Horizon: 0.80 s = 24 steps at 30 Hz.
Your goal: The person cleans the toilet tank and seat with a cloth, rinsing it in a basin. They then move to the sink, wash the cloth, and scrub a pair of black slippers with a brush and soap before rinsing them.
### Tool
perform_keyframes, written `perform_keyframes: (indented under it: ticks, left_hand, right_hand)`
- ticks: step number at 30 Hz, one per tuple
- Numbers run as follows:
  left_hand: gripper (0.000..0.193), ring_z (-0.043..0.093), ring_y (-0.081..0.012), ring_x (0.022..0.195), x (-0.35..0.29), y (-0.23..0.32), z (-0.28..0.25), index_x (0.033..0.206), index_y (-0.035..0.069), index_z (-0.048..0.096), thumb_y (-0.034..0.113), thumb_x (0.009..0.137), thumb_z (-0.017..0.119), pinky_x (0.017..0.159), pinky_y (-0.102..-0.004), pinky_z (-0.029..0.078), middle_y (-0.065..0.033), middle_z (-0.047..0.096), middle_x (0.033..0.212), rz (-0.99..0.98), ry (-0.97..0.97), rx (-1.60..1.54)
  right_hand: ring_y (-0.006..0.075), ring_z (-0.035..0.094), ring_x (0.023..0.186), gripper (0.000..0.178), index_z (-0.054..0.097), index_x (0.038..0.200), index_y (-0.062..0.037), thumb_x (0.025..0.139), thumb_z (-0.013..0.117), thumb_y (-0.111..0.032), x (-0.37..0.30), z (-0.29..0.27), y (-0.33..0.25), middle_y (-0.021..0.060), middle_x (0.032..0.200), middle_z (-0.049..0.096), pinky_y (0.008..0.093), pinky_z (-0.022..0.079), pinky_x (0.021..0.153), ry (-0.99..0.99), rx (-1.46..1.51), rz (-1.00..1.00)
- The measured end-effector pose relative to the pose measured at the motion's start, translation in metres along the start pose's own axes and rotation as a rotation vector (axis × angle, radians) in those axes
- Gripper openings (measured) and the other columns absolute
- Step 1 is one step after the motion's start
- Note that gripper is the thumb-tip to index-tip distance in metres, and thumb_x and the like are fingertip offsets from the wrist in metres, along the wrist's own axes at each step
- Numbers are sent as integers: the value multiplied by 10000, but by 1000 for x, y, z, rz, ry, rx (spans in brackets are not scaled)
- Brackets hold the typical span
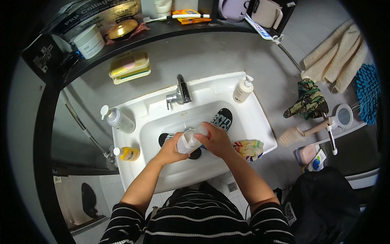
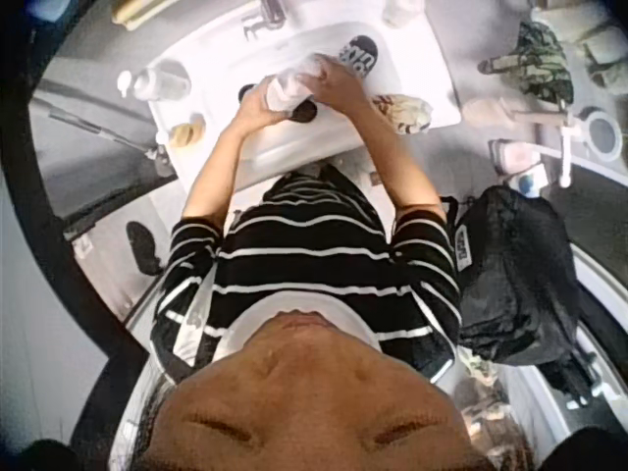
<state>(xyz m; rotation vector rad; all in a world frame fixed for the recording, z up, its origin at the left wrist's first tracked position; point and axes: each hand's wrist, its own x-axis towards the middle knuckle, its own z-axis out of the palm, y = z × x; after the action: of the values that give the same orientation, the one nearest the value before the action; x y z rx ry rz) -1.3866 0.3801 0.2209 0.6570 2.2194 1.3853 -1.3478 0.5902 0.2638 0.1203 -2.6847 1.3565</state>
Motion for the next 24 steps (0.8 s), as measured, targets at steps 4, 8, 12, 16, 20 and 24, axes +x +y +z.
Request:
perform_keyframes:
  ticks: [4,8,12,16,20,24]
  left_hand:
    - [707,577,-178,957,-17,8,-30,1222,46,504,93,567,766,872,-307,444,-63,607,1020,-79,-52,-80]
    - [743,593,-210,962,-29,5,-47,1218,87,532,177,526,786,875,-314,448,-86,627,1034,-211,-149,-139]
    - [745,579,-185,968,-38,8,-51,1219,80,536,156,519,780,876,-297,439,-52,619,1045,-232,-110,-115]
    - [727,574,-162,944,-38,5,-60,1214,71,538,94,528,779,866,-279,436,-37,617,1031,-296,-305,-310]
    - [714,575,-154,929,-42,0,-65,1210,55,535,53,541,785,868,-276,440,-35,621,1011,-370,-410,-550]
    - [699,587,-157,921,-54,0,-65,1200,48,530,36,550,786,865,-294,458,-41,626,1000,-420,-387,-808]
  right_hand:
    - [184,553,776,411,561,1182,-87,790,662,-158,19,-11,-11,114,967,606,301,465,704,-291,135,-137]
    - [207,567,854,424,563,1188,-93,770,626,-52,28,-11,-9,114,1036,609,311,469,769,-457,209,-229]
    - [224,577,947,447,562,1190,-75,755,595,20,33,-7,-8,109,1084,610,319,463,842,-466,234,-354]
    - [258,583,994,468,566,1182,-81,726,590,19,32,-5,3,137,1104,598,334,447,881,-554,374,-315]
    - [188,561,1050,429,570,1166,-50,755,578,71,36,-12,-1,96,1156,587,313,453,917,-606,647,-185]
    - [177,549,1086,421,537,1156,-44,764,578,104,50,-36,2,111,1206,560,314,471,917,-419,784,-106]
